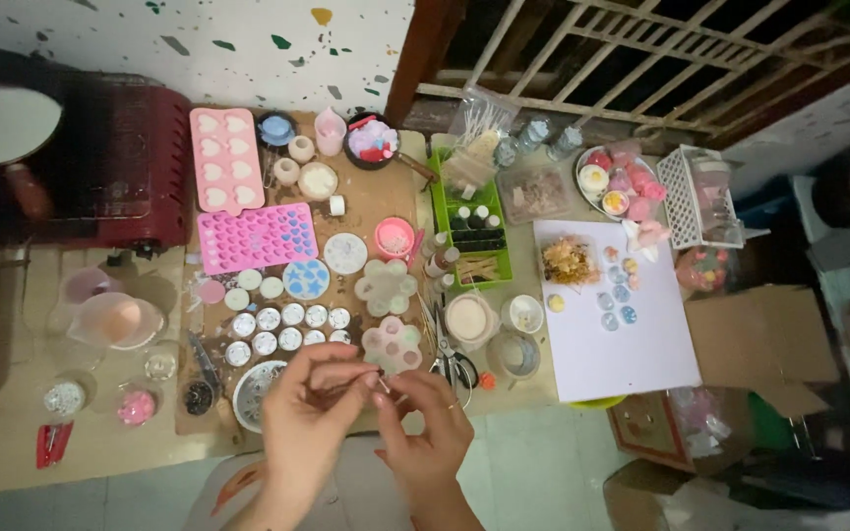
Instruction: Trimming and preparing small components for candle making using scissors
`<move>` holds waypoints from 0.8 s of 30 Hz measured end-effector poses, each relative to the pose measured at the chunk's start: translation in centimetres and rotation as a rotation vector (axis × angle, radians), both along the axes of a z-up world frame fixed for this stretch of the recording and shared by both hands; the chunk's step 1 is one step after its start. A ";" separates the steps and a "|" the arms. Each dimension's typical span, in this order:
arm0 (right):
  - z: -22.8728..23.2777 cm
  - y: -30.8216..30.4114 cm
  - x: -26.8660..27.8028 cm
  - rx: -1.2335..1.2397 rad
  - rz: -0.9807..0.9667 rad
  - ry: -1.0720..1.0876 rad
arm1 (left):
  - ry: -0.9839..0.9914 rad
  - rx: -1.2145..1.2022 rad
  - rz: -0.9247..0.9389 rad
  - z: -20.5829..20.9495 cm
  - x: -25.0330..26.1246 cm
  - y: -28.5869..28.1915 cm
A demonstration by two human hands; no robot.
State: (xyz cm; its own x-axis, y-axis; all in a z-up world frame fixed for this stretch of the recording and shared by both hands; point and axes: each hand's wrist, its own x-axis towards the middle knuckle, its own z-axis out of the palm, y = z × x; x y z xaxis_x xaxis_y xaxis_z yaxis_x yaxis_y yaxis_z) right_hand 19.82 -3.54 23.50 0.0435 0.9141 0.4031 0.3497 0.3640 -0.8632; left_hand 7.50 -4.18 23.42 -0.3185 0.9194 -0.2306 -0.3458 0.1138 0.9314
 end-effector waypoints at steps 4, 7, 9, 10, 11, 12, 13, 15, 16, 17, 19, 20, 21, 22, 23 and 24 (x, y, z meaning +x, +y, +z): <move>1.2 0.1 -0.1 0.091 -0.048 -0.039 | 0.030 0.064 0.062 0.7 0.9 -0.4; 1.5 0.2 0.1 0.100 -0.058 -0.059 | 0.058 0.073 0.058 1.1 0.9 -0.6; 1.2 0.4 0.6 0.106 -0.065 -0.079 | 0.040 0.066 0.039 1.5 0.6 -0.6; 0.6 0.5 1.0 -0.017 -0.008 0.063 | 0.007 0.070 0.013 1.9 0.4 -0.6; 0.1 0.5 1.5 -0.142 0.046 0.204 | -0.027 0.071 -0.016 2.2 0.3 -0.7; -0.2 0.6 1.9 -0.139 0.043 0.205 | -0.026 0.074 -0.020 2.3 0.1 -0.6; -0.6 0.8 2.2 -0.223 0.111 0.346 | -0.042 0.053 -0.044 2.5 -0.1 -0.6; -0.5 1.1 2.6 -0.305 0.175 0.486 | -0.058 0.034 -0.072 2.7 -0.3 -0.5; -0.1 1.1 2.7 -0.372 0.216 0.544 | -0.092 0.032 -0.068 2.7 -0.3 -0.6; 0.3 1.2 2.7 -0.439 0.256 0.602 | -0.124 0.031 -0.065 2.8 -0.4 -0.6; 0.5 1.3 2.8 -0.466 0.260 0.615 | -0.081 0.038 -0.071 3.3 -0.3 -0.6; 0.7 1.4 2.8 -0.496 0.267 0.627 | -0.038 0.044 -0.072 3.6 -0.3 -0.6; 0.6 1.3 2.9 -0.491 0.265 0.626 | -0.038 0.048 -0.076 3.5 -0.2 -0.7; 0.5 1.3 3.0 -0.493 0.281 0.662 | 0.038 0.090 -0.062 3.4 -0.1 -0.8; 0.4 1.2 3.2 -0.498 0.295 0.697 | 0.114 0.129 -0.048 3.3 0.1 -1.0; 0.5 1.1 3.2 -0.496 0.291 0.697 | 0.112 0.130 -0.051 3.6 0.1 -1.1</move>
